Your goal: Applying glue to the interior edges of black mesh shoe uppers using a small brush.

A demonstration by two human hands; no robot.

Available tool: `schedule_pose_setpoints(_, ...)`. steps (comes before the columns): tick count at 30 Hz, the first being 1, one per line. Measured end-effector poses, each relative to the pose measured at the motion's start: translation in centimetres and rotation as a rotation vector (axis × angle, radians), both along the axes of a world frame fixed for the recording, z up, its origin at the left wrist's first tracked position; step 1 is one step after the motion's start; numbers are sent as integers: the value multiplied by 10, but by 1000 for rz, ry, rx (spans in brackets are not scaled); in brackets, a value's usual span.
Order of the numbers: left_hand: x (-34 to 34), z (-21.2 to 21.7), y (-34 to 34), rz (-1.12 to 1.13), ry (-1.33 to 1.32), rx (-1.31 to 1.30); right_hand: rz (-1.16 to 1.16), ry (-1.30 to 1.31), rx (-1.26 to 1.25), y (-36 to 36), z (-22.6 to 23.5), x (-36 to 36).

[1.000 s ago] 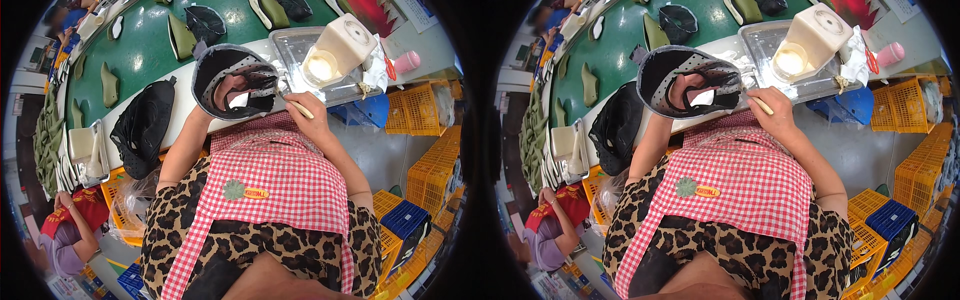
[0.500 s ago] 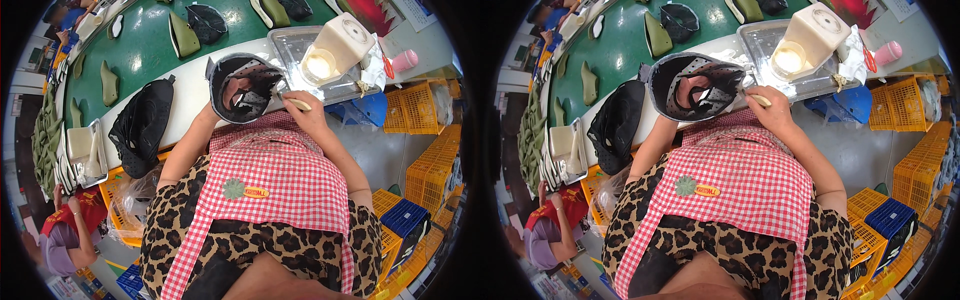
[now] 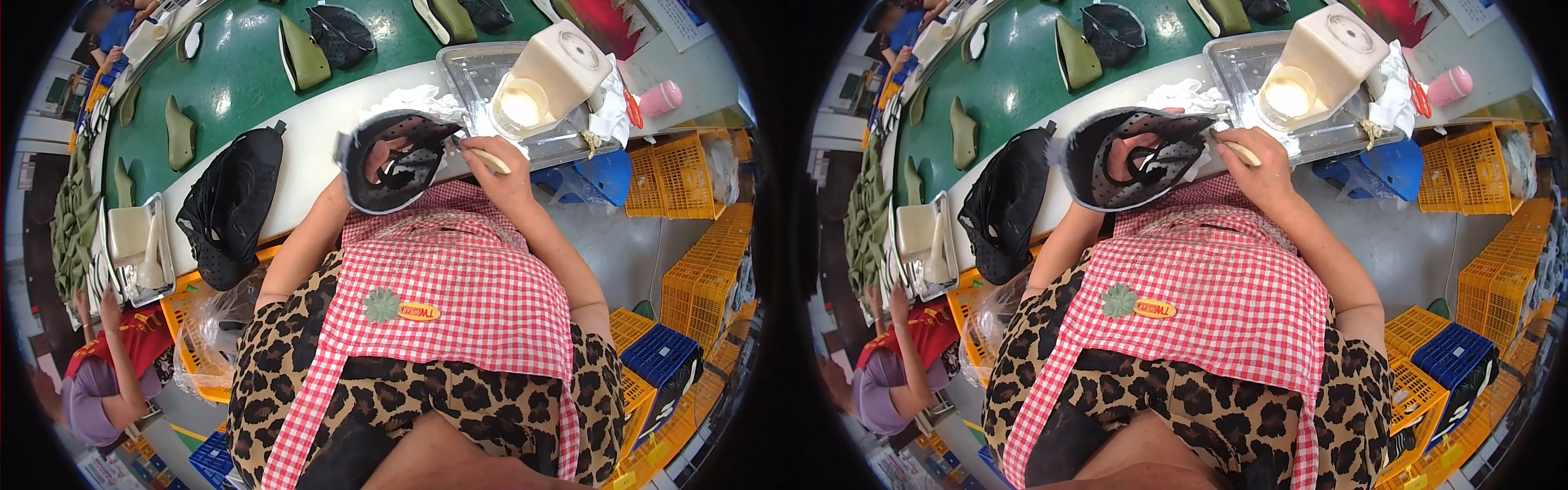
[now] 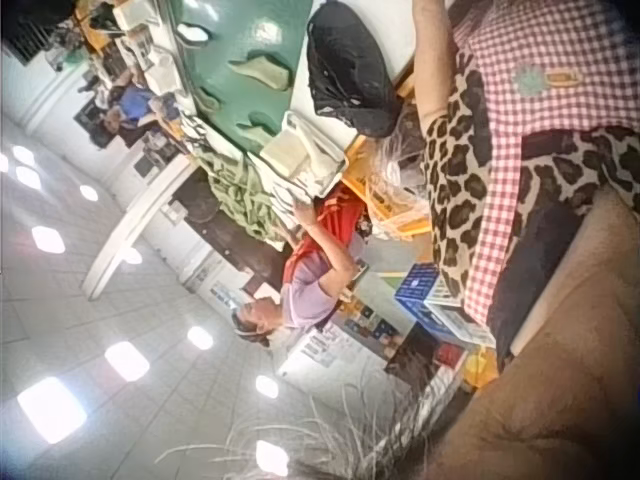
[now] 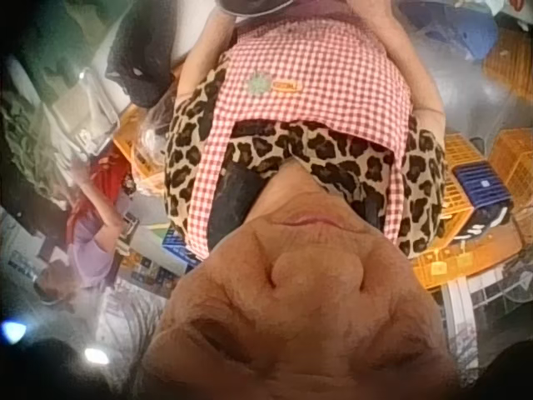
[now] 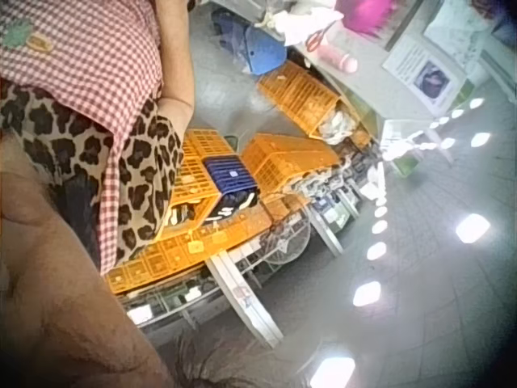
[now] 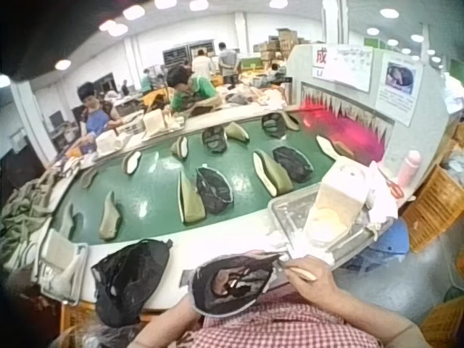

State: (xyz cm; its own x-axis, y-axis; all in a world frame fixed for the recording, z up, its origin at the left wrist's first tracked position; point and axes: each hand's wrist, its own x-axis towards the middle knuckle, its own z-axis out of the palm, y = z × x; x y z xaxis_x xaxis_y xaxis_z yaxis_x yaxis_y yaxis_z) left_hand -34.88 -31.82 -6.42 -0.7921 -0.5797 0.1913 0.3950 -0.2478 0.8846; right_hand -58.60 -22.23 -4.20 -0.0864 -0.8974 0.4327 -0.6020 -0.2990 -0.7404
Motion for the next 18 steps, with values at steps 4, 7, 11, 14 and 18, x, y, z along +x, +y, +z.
schedule_pose_setpoints(4, 1, -4, 2, 5, -77, 2, 19, -26, 149, 3, -8, 2)
schedule_pose_setpoints(7, 3, -9, 4, 18, -39, 73, 101, -155, 299, 9, -6, -1)
schedule_pose_setpoints(11, -3, 10, 12, 40, -66, -19, 157, -290, 456, 19, 14, -7)
schedule_pose_setpoints(14, -7, 23, 15, 58, -94, -81, 89, -382, 455, 18, 17, -10)
schedule_pose_setpoints(18, -10, 28, 17, 43, -182, -97, 20, -400, 399, 7, 8, -5)
